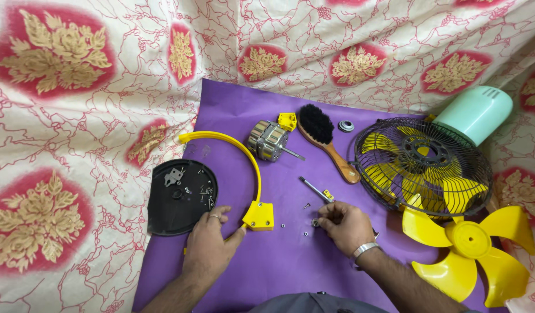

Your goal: The person assembles a yellow plastic fan neckband by inserting screws and washers into pre-drilled holes and tightening them with a screwdriver. They handle the neckband, screws, washers, and screwdriver throughout the clip.

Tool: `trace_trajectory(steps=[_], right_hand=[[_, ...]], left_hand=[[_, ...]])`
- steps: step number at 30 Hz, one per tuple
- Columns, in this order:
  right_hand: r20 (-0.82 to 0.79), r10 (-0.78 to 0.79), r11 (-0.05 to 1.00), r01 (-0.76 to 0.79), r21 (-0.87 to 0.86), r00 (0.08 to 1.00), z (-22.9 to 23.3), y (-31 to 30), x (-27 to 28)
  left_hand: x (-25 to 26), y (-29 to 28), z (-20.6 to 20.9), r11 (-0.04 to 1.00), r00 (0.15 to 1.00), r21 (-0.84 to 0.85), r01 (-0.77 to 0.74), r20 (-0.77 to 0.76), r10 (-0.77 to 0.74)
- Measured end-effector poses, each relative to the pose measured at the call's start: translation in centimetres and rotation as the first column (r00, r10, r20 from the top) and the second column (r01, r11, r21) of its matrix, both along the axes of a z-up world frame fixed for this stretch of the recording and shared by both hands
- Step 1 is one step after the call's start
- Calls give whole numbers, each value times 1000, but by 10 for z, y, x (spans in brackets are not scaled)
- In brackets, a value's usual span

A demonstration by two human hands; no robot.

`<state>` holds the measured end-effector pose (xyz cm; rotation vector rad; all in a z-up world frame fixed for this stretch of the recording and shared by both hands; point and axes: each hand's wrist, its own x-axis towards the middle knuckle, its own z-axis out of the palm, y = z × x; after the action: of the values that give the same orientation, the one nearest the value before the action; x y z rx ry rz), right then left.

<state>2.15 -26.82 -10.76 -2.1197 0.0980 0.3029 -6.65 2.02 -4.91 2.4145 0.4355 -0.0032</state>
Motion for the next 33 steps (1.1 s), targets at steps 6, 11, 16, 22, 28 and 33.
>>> trace_trajectory(steps=[6,11,16,22,28,33], right_hand=[[192,63,976,-20,-215,979,29,13,-18],[192,264,950,-220,-223,945,48,42,-29],[196,455,876,-398,-271,869,57,56,-35],[173,440,879,-383,-284,881,55,56,-34],[192,420,891,-361,-276,887,57,56,-28],[155,382,899,-327,-291,911,59,51,-25]], left_hand=[[-10,-8,-4,990,998,-123,64,-10,-66],[-4,-20,-9,954,982,-236,184,83,-169],[-4,7,-2,980,996,-198,-32,78,48],[5,64,9,968,967,111,-227,141,211],[37,70,8,994,987,106,-27,-158,44],[44,68,5,993,973,96,-62,-214,81]])
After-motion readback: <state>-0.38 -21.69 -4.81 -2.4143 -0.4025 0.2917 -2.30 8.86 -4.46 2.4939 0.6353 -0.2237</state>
